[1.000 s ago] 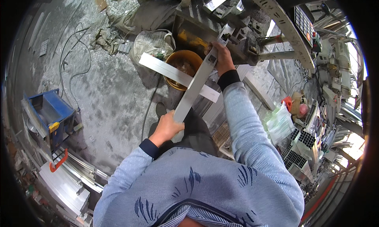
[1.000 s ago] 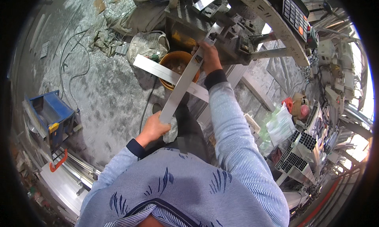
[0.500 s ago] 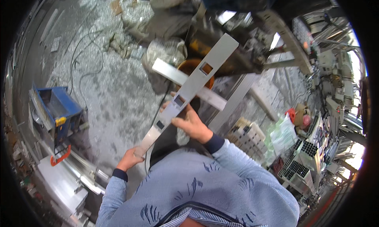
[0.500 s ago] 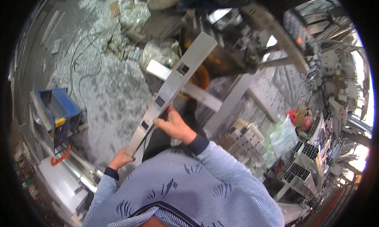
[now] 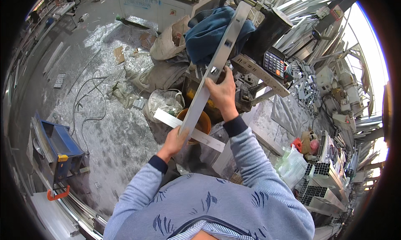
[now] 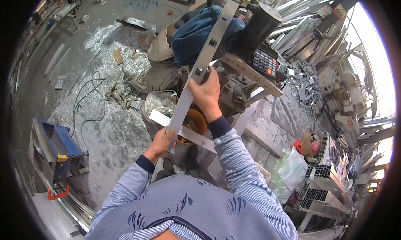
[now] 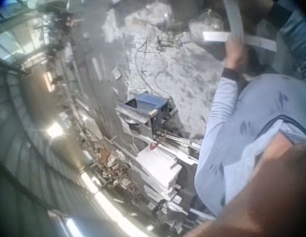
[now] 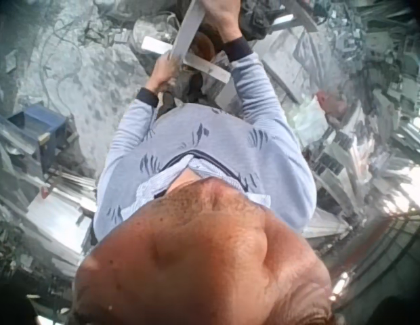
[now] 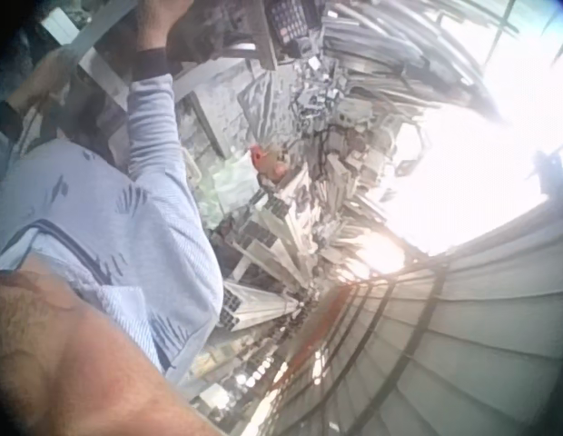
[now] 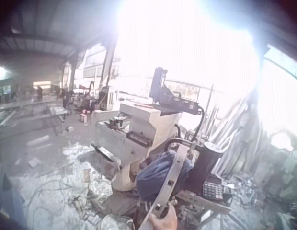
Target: The person repeatedly places long aluminum profiles into a miter saw, aligns them, and cuts them into shorter pieces. After each cut, the person collects the cut pieces and places them into a nearby white basket. The process is repeated multiple times with different profile lengths.
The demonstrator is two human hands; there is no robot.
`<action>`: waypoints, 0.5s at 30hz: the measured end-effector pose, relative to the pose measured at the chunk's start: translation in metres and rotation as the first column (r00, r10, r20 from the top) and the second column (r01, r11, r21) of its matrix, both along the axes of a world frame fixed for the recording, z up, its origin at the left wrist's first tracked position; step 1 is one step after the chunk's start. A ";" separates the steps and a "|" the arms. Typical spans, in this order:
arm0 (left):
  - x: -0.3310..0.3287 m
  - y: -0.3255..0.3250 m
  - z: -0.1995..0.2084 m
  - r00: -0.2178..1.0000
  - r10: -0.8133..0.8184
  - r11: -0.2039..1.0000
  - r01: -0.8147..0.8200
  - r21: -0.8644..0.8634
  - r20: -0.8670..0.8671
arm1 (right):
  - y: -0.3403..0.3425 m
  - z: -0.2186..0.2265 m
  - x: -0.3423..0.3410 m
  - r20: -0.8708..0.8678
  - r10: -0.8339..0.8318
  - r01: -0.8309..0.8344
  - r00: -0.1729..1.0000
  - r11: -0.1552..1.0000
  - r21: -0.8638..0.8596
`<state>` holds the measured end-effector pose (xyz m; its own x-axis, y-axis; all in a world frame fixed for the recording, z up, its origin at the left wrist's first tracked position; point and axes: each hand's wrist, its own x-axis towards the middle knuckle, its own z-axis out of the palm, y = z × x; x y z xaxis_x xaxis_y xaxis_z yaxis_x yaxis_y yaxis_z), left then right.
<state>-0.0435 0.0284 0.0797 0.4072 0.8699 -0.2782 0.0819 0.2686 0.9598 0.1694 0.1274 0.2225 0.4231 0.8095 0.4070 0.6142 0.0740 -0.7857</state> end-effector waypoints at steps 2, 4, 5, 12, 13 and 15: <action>0.023 0.042 0.018 0.991 -0.034 0.989 0.053 -0.141 0.132 | -0.021 -0.018 0.008 -0.189 0.139 -0.135 0.972 0.990 0.030; 0.049 0.092 0.046 0.992 -0.110 0.989 0.115 -0.092 0.065 | -0.052 -0.040 0.009 -0.351 0.129 -0.163 0.927 0.984 -0.070; 0.069 0.112 0.063 1.000 0.012 0.996 -0.009 0.090 -0.028 | -0.065 -0.050 0.008 -0.325 0.114 -0.150 0.939 0.985 -0.090; 0.159 0.210 0.170 0.962 0.017 0.981 0.037 -0.191 0.274 | -0.129 -0.097 0.002 -0.395 0.171 -0.315 0.902 0.888 -0.335; 0.158 0.207 0.168 0.962 0.001 0.981 0.052 -0.188 0.273 | -0.130 -0.098 0.003 -0.434 0.142 -0.331 0.890 0.855 -0.400; 0.141 0.189 0.151 0.958 -0.044 0.981 0.096 -0.169 0.285 | -0.125 -0.092 0.009 -0.181 0.169 -0.217 0.969 0.931 -0.293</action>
